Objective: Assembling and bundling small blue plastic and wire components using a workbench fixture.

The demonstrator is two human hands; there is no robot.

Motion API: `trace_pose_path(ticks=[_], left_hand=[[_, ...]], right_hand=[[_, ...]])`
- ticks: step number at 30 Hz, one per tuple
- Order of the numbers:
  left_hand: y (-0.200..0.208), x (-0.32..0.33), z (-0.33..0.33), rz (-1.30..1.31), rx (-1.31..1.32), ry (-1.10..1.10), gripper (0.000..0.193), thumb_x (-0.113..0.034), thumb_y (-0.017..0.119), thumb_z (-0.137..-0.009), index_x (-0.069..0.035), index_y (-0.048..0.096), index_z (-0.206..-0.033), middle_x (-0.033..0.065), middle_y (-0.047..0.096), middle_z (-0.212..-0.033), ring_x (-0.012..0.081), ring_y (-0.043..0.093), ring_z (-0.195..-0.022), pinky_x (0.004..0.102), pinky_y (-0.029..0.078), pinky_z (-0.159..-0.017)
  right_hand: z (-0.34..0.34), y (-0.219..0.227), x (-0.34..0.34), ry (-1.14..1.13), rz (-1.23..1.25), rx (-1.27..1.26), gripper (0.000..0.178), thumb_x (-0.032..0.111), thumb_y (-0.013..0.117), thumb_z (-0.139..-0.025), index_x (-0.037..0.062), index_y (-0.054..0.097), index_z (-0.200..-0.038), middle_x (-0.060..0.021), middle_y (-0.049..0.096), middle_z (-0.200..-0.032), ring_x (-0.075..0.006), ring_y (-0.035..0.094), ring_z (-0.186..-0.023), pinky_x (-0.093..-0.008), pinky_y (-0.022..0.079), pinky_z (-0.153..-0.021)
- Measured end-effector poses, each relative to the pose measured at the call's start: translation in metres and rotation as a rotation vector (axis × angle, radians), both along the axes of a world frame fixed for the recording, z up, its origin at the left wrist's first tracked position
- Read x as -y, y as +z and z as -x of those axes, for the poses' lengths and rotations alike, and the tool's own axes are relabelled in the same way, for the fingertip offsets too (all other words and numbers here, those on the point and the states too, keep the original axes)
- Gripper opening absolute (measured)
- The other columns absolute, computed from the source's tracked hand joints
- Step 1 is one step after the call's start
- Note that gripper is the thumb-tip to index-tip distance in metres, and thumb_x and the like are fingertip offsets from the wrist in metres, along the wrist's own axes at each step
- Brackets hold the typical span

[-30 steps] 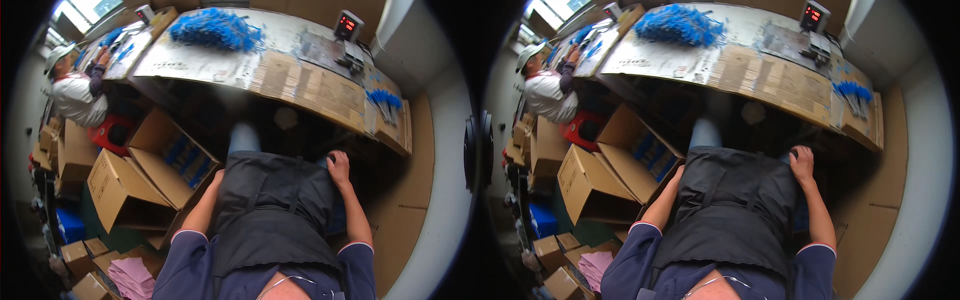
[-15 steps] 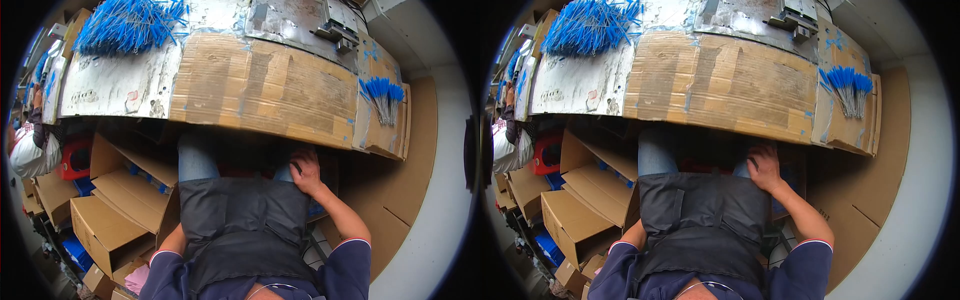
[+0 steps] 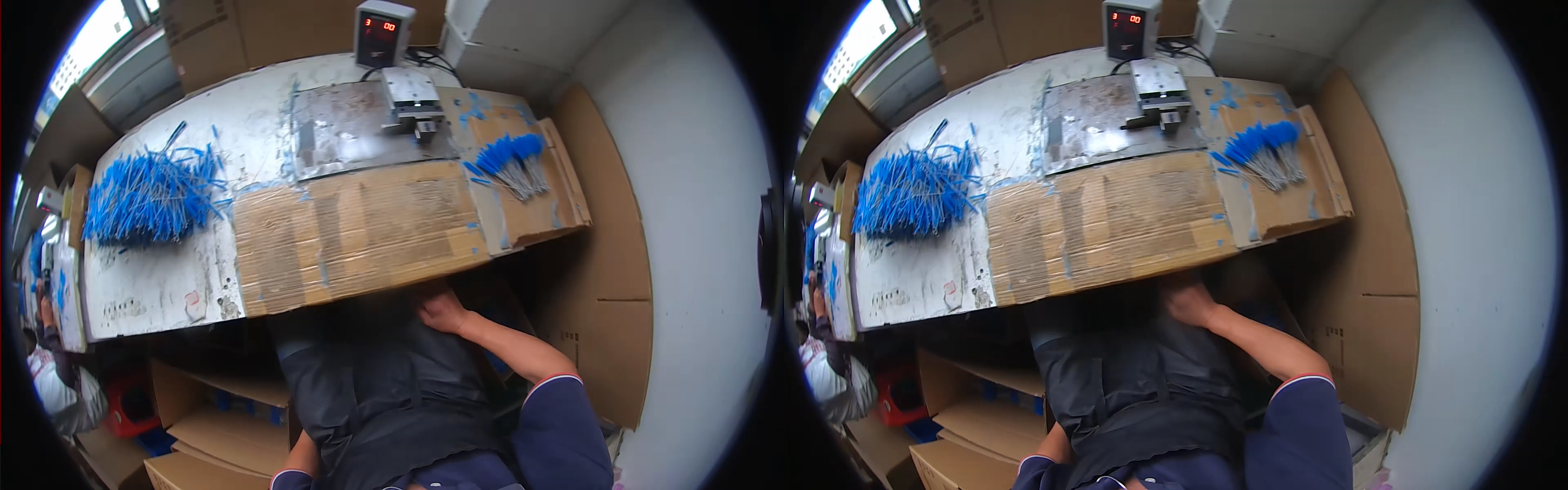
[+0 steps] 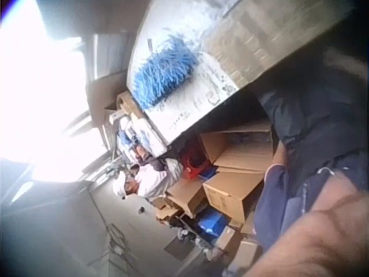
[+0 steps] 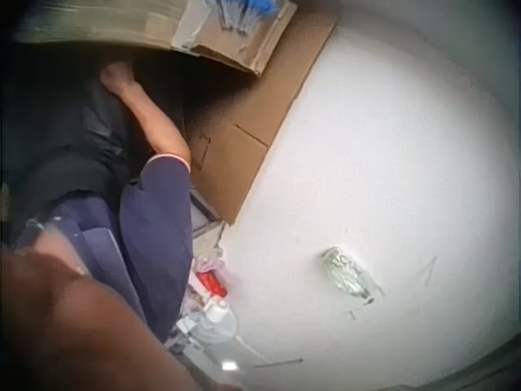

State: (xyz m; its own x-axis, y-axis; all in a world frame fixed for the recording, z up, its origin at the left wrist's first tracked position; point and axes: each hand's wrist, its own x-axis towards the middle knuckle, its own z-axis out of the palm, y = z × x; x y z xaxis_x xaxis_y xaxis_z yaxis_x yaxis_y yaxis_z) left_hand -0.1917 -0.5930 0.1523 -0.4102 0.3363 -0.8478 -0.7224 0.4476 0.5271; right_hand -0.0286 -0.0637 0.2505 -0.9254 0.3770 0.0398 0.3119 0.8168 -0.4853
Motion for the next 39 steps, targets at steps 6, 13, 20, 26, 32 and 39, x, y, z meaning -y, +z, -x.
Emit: trace_pose_path(ticks=[6,13,20,26,32,39], left_hand=[[-0.003,0.008,0.021,-0.063,-0.107,-0.074,0.033,-0.018,0.07,-0.092,0.006,0.069,-0.115,0.0092,0.072,-0.097,0.0189,0.068,-0.081,0.0343,0.055,-0.072],[-0.001,0.015,0.023,-0.043,-0.179,-0.012,0.032,-0.017,0.07,-0.092,0.006,0.069,-0.115,0.009,0.072,-0.097,0.019,0.068,-0.08,0.0346,0.055,-0.071],[0.015,-0.002,0.016,0.056,-0.19,0.106,0.032,-0.017,0.07,-0.092,0.006,0.069,-0.115,0.0088,0.072,-0.097,0.019,0.068,-0.08,0.035,0.054,-0.071],[0.019,0.023,0.044,0.048,-0.493,0.004,0.014,-0.009,0.062,-0.097,0.003,0.068,-0.098,-0.0007,0.065,-0.079,0.0069,0.057,-0.069,0.0202,0.045,-0.062],[0.19,-0.121,0.036,0.028,-1.073,-0.227,0.009,-0.005,0.06,-0.097,0.002,0.066,-0.099,0.0052,0.066,-0.086,0.0117,0.061,-0.078,0.0258,0.049,-0.069],[0.301,-0.384,0.018,-0.73,-1.624,-0.71,0.023,0.005,0.071,-0.081,-0.002,0.066,-0.103,0.0163,0.065,-0.1,0.0338,0.065,-0.095,0.0397,0.053,-0.083]], right_hand=[[-0.016,0.123,0.045,-0.176,-0.136,-0.596,0.02,-0.003,0.072,-0.075,0.0037,0.068,-0.094,-0.012,0.07,-0.089,-0.0307,0.07,-0.083,-0.0363,0.057,-0.076],[-0.072,0.195,-0.13,-0.717,-0.501,-0.443,0.023,0.01,0.07,-0.081,0.0036,0.066,-0.102,-0.0151,0.068,-0.106,-0.0346,0.063,-0.102,-0.0425,0.052,-0.088],[-0.064,0.196,-0.23,-0.989,-0.375,-0.214,0.052,0.035,0.077,-0.077,0.0026,0.067,-0.117,-0.0167,0.07,-0.114,-0.0345,0.063,-0.111,-0.0431,0.05,-0.096],[-0.077,0.175,-0.294,-0.995,-0.103,-0.011,0.085,0.048,0.086,-0.06,-0.0102,0.065,-0.119,-0.0286,0.066,-0.121,-0.0358,0.065,-0.116,-0.0398,0.049,-0.099],[-0.056,0.187,-0.307,-0.936,-0.103,0.361,0.061,0.039,0.083,-0.06,-0.0022,0.074,-0.104,-0.0227,0.071,-0.112,-0.0356,0.068,-0.108,-0.0424,0.053,-0.093],[-0.026,0.183,-0.305,-0.957,-0.191,0.4,0.039,0.024,0.068,-0.071,-0.0003,0.075,-0.101,-0.0225,0.07,-0.115,-0.0391,0.066,-0.11,-0.0456,0.053,-0.094]])
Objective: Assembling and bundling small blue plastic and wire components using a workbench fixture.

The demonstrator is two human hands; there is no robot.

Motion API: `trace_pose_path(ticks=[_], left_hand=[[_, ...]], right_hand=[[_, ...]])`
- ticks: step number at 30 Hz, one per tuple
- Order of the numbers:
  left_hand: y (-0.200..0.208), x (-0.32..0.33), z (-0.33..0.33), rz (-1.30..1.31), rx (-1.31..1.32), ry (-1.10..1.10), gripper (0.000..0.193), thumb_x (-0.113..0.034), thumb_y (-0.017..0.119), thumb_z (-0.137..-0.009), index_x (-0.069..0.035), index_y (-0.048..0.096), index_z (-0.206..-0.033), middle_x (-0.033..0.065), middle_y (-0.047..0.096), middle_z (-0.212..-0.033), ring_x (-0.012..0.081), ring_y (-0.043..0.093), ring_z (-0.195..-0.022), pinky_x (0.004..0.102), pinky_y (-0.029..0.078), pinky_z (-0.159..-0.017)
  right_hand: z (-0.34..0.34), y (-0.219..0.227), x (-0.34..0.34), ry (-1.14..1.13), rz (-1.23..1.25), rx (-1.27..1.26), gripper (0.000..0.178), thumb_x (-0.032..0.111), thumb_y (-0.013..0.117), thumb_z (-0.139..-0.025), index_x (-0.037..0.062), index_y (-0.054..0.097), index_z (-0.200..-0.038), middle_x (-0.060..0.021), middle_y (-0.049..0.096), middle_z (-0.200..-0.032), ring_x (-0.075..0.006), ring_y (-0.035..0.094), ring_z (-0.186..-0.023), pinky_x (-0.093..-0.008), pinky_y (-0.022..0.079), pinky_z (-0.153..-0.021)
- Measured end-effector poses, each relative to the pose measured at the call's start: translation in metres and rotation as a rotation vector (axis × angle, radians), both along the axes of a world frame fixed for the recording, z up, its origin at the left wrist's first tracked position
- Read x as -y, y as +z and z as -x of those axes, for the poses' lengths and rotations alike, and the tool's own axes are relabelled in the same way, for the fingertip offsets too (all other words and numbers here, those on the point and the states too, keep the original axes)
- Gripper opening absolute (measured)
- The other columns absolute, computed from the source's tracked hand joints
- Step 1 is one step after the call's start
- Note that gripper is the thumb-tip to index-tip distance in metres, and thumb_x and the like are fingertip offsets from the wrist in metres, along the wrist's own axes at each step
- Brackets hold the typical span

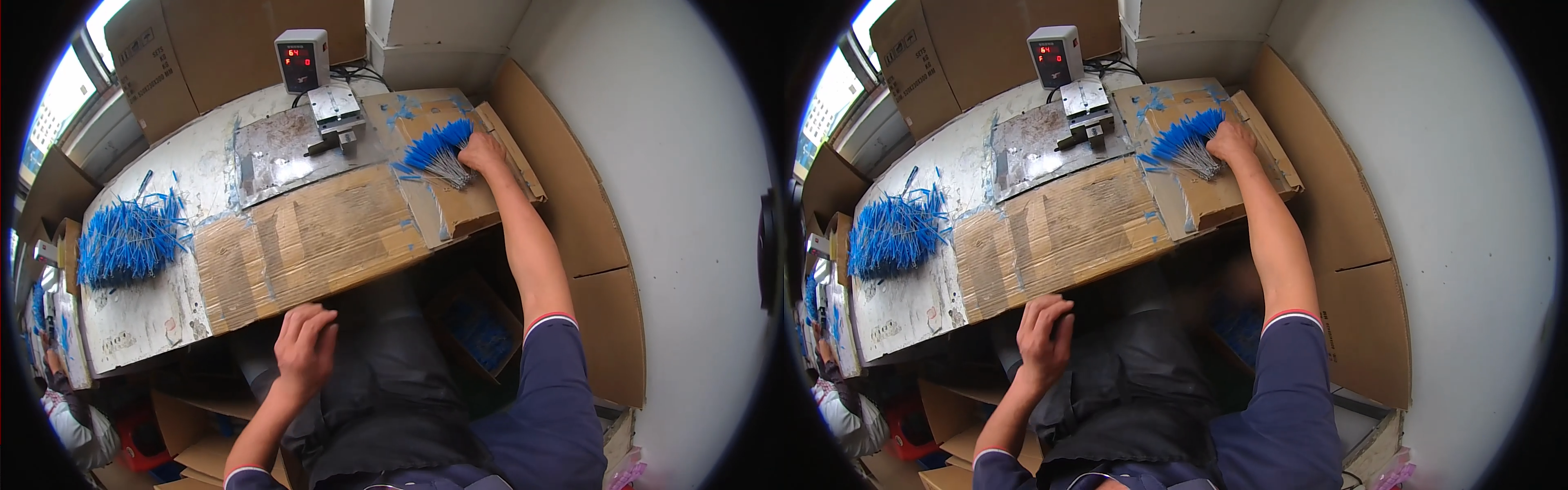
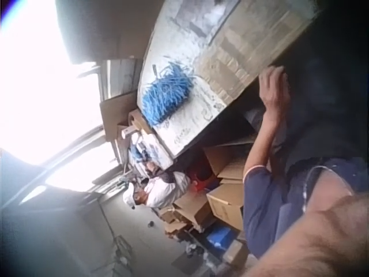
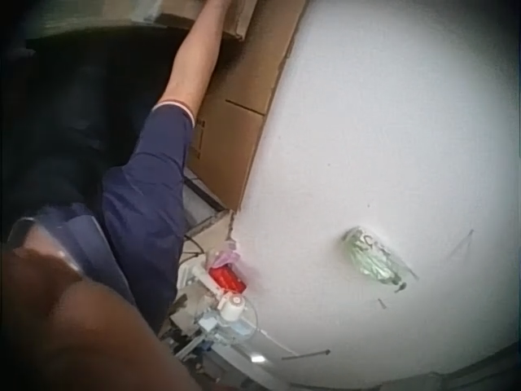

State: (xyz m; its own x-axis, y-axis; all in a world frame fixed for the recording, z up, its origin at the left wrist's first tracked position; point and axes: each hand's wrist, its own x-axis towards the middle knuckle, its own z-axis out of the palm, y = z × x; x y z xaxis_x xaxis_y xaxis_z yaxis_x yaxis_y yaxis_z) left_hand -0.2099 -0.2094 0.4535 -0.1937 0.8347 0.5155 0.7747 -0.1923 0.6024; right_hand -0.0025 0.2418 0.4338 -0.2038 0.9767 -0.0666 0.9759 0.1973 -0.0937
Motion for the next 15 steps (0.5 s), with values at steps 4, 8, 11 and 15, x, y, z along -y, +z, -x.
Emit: trace_pose_path(ticks=[4,8,11,15], left_hand=[[-0.007,-0.148,-0.024,0.003,-0.142,-0.284,0.038,-0.013,0.073,-0.086,-0.004,0.06,-0.121,0.0152,0.058,-0.127,0.0364,0.051,-0.128,0.0451,0.044,-0.105],[-0.032,-0.265,-0.041,0.004,-0.378,-0.385,0.048,-0.031,0.063,-0.095,-0.004,0.055,-0.134,0.0163,0.046,-0.148,0.0345,0.033,-0.146,0.0462,0.027,-0.121],[-0.049,-0.321,-0.05,-0.045,-0.44,-0.412,0.054,-0.042,0.053,-0.1,-0.004,0.053,-0.139,0.0165,0.044,-0.152,0.0325,0.031,-0.148,0.0467,0.021,-0.123],[-0.071,-0.355,-0.056,0.011,-0.495,-0.436,0.06,-0.049,0.045,-0.102,-0.004,0.051,-0.141,0.0169,0.044,-0.153,0.0318,0.031,-0.148,0.0472,0.017,-0.124]], right_hand=[[-0.008,-0.019,-0.002,-0.026,-0.082,-0.055,0.032,0.018,0.063,-0.078,0.0008,0.074,-0.103,-0.0235,0.07,-0.115,-0.0397,0.066,-0.112,-0.0461,0.052,-0.096],[-0.015,-0.027,-0.01,-0.042,-0.054,-0.18,0.031,0.018,0.061,-0.08,-0.0014,0.073,-0.101,-0.0288,0.069,-0.111,-0.0431,0.065,-0.11,-0.0497,0.051,-0.094],[-0.029,-0.033,-0.014,0.032,-0.141,-0.324,0.031,0.02,0.062,-0.08,-0.0064,0.07,-0.094,-0.0253,0.072,-0.093,-0.039,0.071,-0.087,-0.0474,0.055,-0.08],[-0.065,-0.033,-0.021,-0.132,0.402,-1.269,0.013,0.009,0.061,-0.086,0.0004,0.067,-0.093,-0.005,0.064,-0.074,-0.0134,0.062,-0.06,-0.0314,0.056,-0.06]])
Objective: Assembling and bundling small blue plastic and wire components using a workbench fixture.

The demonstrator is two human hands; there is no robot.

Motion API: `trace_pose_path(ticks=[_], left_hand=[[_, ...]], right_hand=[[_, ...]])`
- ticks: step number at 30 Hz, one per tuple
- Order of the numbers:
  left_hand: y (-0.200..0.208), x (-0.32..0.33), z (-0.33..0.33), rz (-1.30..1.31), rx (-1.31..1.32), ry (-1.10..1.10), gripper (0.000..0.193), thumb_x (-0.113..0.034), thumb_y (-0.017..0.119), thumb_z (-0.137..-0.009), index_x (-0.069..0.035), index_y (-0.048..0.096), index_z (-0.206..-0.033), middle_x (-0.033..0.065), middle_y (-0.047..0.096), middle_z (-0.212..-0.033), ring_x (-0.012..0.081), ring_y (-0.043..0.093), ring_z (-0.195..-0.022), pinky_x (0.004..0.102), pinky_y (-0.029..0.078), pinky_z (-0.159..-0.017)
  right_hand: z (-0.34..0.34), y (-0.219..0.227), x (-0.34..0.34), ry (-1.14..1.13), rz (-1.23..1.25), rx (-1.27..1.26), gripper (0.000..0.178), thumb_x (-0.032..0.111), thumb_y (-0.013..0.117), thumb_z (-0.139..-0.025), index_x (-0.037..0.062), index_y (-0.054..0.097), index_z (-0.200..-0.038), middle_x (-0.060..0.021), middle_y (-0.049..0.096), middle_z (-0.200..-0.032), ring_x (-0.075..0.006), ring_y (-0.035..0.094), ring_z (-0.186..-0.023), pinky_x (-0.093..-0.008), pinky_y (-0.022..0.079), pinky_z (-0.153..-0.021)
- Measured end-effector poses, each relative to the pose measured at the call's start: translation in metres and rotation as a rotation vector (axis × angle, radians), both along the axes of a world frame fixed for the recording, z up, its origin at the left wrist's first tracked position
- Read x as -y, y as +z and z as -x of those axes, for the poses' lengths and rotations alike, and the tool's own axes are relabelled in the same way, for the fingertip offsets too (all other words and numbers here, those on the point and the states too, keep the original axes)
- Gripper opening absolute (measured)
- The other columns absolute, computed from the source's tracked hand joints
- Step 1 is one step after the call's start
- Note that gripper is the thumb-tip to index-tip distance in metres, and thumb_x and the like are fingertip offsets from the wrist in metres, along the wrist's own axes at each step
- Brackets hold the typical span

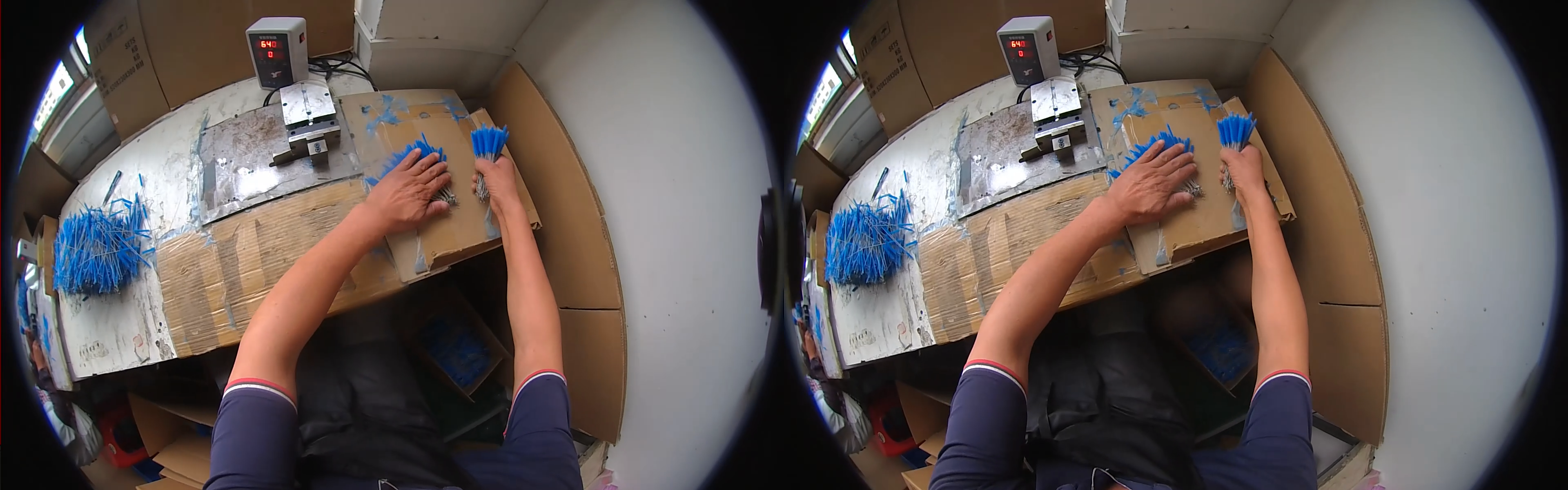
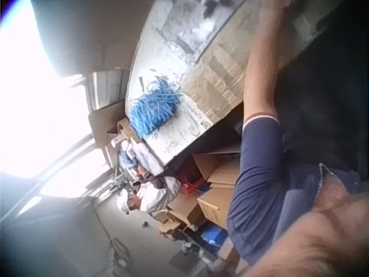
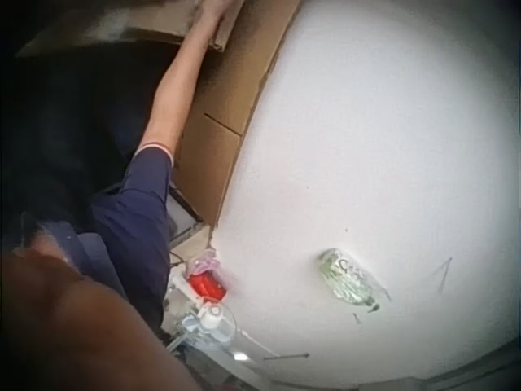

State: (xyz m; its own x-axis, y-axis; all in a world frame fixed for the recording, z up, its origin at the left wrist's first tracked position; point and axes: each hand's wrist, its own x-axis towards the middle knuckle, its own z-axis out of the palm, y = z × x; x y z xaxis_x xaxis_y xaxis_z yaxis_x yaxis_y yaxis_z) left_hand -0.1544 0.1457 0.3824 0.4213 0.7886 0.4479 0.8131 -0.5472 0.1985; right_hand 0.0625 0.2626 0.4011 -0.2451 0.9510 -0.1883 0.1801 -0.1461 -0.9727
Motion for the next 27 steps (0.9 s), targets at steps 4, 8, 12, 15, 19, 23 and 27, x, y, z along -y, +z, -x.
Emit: trace_pose_path(ticks=[4,8,12,15,19,23,27], left_hand=[[-0.002,-0.001,-0.006,0.008,-0.015,-0.024,0.062,-0.051,0.044,-0.102,-0.004,0.051,-0.141,0.017,0.045,-0.152,0.0324,0.033,-0.147,0.0482,0.016,-0.124],[0.0,0.001,0.005,-0.029,-0.054,-0.015,0.062,-0.051,0.047,-0.1,-0.005,0.05,-0.142,0.0156,0.044,-0.153,0.0319,0.033,-0.147,0.0499,0.015,-0.124],[0.025,0.039,0.028,-0.167,0.062,0.096,0.054,-0.041,0.059,-0.097,-0.006,0.054,-0.138,0.014,0.049,-0.148,0.033,0.036,-0.145,0.0518,0.019,-0.123],[0.029,0.115,0.069,-0.161,0.178,0.408,0.044,-0.026,0.068,-0.092,-0.005,0.059,-0.129,0.0133,0.054,-0.139,0.0328,0.042,-0.14,0.0521,0.026,-0.119],[0.039,0.236,0.119,-0.218,0.422,0.653,0.026,-0.01,0.07,-0.088,-0.006,0.066,-0.114,0.0125,0.063,-0.121,0.0337,0.057,-0.121,0.0459,0.044,-0.104],[0.021,0.328,0.147,-0.24,0.53,0.866,0.02,-0.01,0.07,-0.087,-0.006,0.067,-0.106,0.0123,0.066,-0.11,0.0325,0.061,-0.109,0.041,0.05,-0.092],[-0.009,0.392,0.183,-0.196,0.722,1.036,0.013,-0.01,0.069,-0.086,-0.005,0.067,-0.098,0.0125,0.065,-0.101,0.0317,0.061,-0.101,0.0403,0.051,-0.086]], right_hand=[[-0.007,0.019,0.027,-0.078,-0.035,-0.336,0.013,0.004,0.064,-0.086,0.0007,0.066,-0.098,-0.0062,0.065,-0.079,-0.0161,0.065,-0.065,-0.034,0.057,-0.061],[0.037,0.045,0.075,-0.049,-0.1,-0.605,0.013,-0.001,0.069,-0.088,-0.0011,0.066,-0.1,-0.0079,0.066,-0.083,-0.0182,0.066,-0.071,-0.0336,0.058,-0.064],[0.074,0.051,0.121,0.0,-0.107,-0.709,0.015,-0.003,0.07,-0.088,-0.0016,0.065,-0.102,-0.0082,0.067,-0.087,-0.0189,0.066,-0.073,-0.0326,0.057,-0.067],[0.121,0.043,0.158,0.011,-0.134,-0.736,0.017,-0.004,0.071,-0.087,-0.0006,0.065,-0.102,-0.0072,0.066,-0.088,-0.0177,0.065,-0.075,-0.0323,0.056,-0.07],[0.179,0.022,0.202,-0.041,-0.304,-0.716,0.016,-0.007,0.07,-0.086,0.0005,0.064,-0.098,-0.0066,0.065,-0.088,-0.0178,0.064,-0.076,-0.0332,0.056,-0.072],[0.194,-0.019,0.208,0.031,-0.268,-0.59,0.014,-0.006,0.07,-0.087,0.0001,0.065,-0.098,-0.0074,0.067,-0.087,-0.018,0.065,-0.074,-0.0327,0.056,-0.073],[0.198,-0.05,0.199,0.072,-0.225,-0.595,0.014,-0.005,0.07,-0.085,-0.0001,0.066,-0.098,-0.0066,0.068,-0.086,-0.0174,0.064,-0.077,-0.0317,0.054,-0.076]])
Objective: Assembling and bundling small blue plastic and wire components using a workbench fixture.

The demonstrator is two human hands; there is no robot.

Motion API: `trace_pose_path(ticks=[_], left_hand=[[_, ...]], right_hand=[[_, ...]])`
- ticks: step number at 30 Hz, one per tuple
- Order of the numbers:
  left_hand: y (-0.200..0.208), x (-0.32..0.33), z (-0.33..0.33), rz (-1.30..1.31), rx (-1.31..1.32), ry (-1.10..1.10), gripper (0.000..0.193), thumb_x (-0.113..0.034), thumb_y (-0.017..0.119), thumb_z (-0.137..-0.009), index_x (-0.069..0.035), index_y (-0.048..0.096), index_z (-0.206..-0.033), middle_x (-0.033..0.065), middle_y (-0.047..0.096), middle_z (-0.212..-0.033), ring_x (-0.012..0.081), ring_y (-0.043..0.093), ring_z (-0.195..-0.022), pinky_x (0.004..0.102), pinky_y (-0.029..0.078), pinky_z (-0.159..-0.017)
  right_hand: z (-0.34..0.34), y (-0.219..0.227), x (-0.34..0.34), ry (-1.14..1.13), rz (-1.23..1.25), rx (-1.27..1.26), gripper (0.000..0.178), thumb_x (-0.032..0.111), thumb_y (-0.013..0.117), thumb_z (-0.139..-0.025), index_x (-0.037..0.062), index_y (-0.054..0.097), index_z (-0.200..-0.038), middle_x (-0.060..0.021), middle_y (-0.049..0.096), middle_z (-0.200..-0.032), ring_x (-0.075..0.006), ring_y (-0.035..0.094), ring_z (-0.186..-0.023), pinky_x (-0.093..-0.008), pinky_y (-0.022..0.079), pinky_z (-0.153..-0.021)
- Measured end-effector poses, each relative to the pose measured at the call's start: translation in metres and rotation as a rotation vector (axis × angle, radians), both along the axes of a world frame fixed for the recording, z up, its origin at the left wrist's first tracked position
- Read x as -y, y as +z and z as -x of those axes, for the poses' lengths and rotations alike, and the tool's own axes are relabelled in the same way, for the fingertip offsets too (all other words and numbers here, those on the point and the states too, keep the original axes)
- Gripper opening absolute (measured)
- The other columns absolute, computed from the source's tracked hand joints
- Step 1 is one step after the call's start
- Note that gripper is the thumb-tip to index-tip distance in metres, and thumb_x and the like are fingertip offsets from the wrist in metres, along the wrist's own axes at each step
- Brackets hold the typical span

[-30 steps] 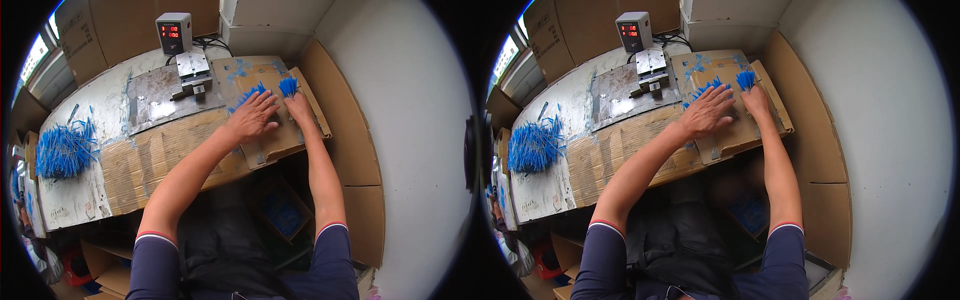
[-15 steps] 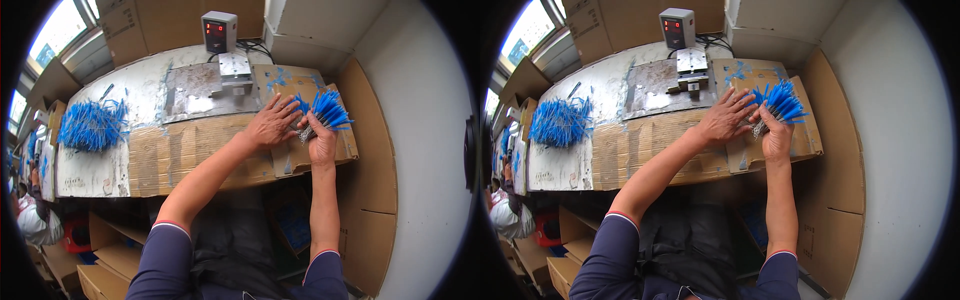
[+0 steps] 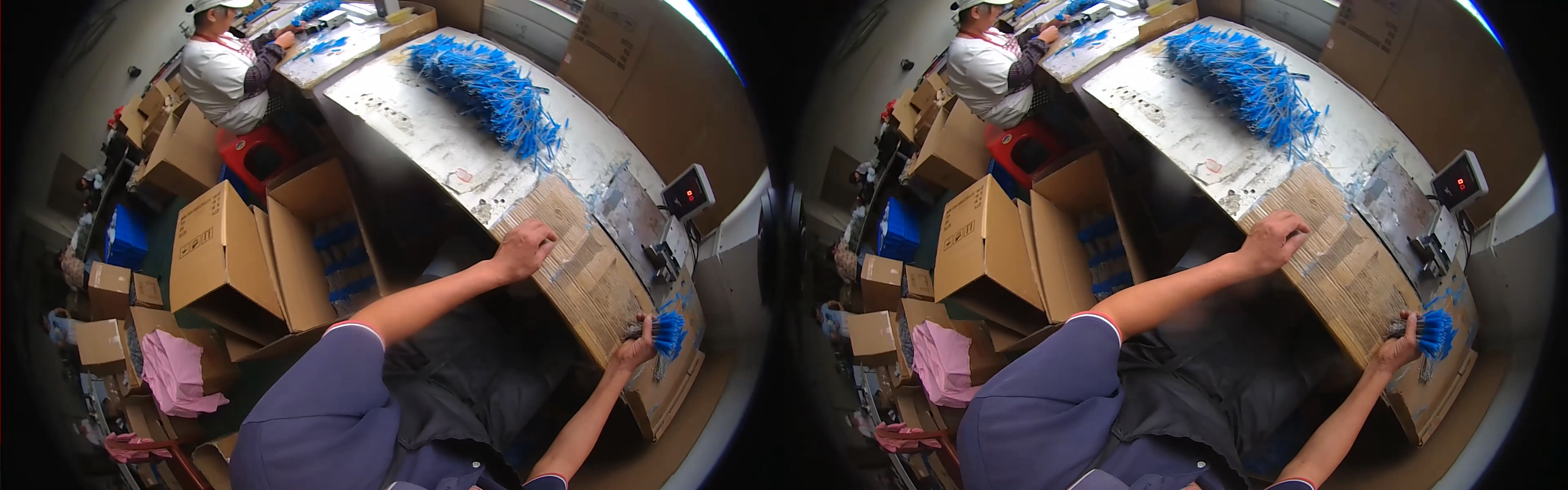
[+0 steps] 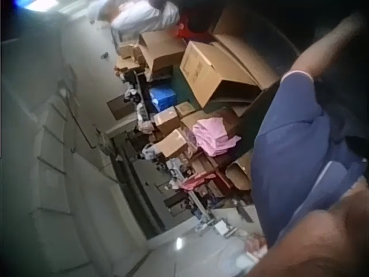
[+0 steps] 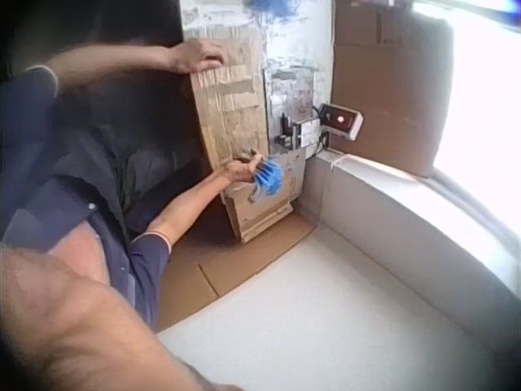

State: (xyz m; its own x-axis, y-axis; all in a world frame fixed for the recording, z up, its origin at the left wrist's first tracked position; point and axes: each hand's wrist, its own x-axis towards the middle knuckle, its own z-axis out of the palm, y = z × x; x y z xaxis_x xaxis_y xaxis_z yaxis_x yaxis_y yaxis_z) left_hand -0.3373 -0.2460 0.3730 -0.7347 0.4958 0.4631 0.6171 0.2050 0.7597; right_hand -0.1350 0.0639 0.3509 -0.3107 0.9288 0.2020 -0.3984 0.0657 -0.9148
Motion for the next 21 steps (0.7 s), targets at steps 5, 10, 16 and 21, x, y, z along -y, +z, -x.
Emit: trace_pose_path(ticks=[5,10,16,21], left_hand=[[-0.008,-0.01,-0.021,-0.131,-0.306,0.057,0.004,-0.005,0.064,-0.077,-0.006,0.063,-0.08,0.0106,0.06,-0.088,0.0306,0.059,-0.094,0.0379,0.05,-0.083],[-0.014,-0.001,0.01,-0.063,-0.223,-0.126,0.005,-0.007,0.063,-0.071,-0.007,0.066,-0.075,0.0141,0.063,-0.084,0.0332,0.061,-0.094,0.0404,0.053,-0.083],[-0.004,0.034,0.123,-0.083,0.025,0.037,0.014,-0.018,0.07,-0.088,-0.006,0.073,-0.095,0.0102,0.073,-0.093,0.0239,0.071,-0.082,0.0343,0.056,-0.074],[0.001,0.021,0.118,0.141,0.112,-0.013,0.012,-0.018,0.068,-0.09,-0.009,0.073,-0.095,0.0064,0.072,-0.094,0.0246,0.07,-0.084,0.0368,0.054,-0.075]], right_hand=[[-0.035,-0.023,-0.052,-0.029,-0.044,0.115,0.004,-0.001,0.07,-0.088,0.0001,0.067,-0.089,-0.0062,0.067,-0.084,-0.017,0.063,-0.074,-0.0281,0.053,-0.071],[-0.014,-0.001,-0.03,-0.24,-0.004,0.428,0.012,0.01,0.075,-0.078,0.0026,0.068,-0.071,-0.005,0.067,-0.077,-0.0169,0.062,-0.072,-0.0323,0.049,-0.068],[0.016,-0.005,-0.028,-0.285,-0.018,0.105,0.02,-0.013,0.072,-0.076,-0.0001,0.059,-0.085,-0.0112,0.065,-0.078,-0.0221,0.066,-0.064,-0.037,0.061,-0.057],[0.009,0.015,-0.007,-0.316,-0.001,0.136,0.016,-0.011,0.07,-0.081,-0.002,0.059,-0.088,-0.0118,0.065,-0.081,-0.0222,0.065,-0.064,-0.0374,0.063,-0.057]])
